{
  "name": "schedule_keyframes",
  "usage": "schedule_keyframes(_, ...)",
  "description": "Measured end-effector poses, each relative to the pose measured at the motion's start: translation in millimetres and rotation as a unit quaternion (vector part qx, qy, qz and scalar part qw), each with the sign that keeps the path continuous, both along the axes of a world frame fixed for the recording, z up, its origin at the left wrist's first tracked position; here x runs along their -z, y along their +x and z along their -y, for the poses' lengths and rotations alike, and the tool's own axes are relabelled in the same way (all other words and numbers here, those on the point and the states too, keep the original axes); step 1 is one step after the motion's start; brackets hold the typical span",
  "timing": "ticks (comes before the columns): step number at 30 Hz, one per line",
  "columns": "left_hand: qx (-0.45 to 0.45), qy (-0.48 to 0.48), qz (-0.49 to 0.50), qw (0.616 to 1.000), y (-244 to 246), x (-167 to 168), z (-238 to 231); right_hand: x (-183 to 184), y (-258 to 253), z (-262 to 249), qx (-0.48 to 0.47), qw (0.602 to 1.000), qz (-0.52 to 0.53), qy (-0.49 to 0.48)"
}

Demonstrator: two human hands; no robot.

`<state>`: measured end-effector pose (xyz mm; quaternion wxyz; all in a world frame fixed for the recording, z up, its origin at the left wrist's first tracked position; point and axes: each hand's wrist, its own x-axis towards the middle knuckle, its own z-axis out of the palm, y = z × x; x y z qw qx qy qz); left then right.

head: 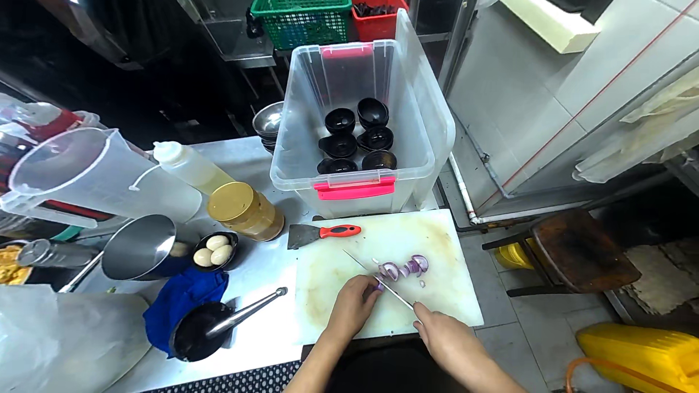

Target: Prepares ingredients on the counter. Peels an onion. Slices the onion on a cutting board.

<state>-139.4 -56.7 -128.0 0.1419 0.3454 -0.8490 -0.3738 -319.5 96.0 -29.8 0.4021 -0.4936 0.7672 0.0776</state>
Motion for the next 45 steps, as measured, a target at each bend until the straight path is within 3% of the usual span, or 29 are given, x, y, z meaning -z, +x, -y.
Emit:
schedule_keyframes(6,-0.009,-0.033,-0.02,0.999,2,4,-1,10,1,0,-0.007,1.0,0.018,0.0)
schedule_keyframes(12,-0.012,-0.065,-0.036,0.997,3,6,-5,-7,-1,-5,-0.016,1.0,0.023,-0.009)
schedule_keyframes(19,-0.018,-0.082,-0.035,0.996,3,10,-10,21,-9,10,-0.015,0.997,0.076,-0.007)
schedule_keyframes(25,-0.014,-0.172,-0.004,0.985,-6,17,-18,22,-25,-1,-0.004,0.998,0.061,-0.017)
schedule_keyframes(30,-0.035,-0.118,-0.054,0.991,0,15,-18,6,-15,-9,-0.005,0.999,0.03,-0.017)
schedule_keyframes(45,-0.003,-0.152,-0.063,0.986,1,23,-9,12,-16,3,-0.043,0.999,0.023,-0.019)
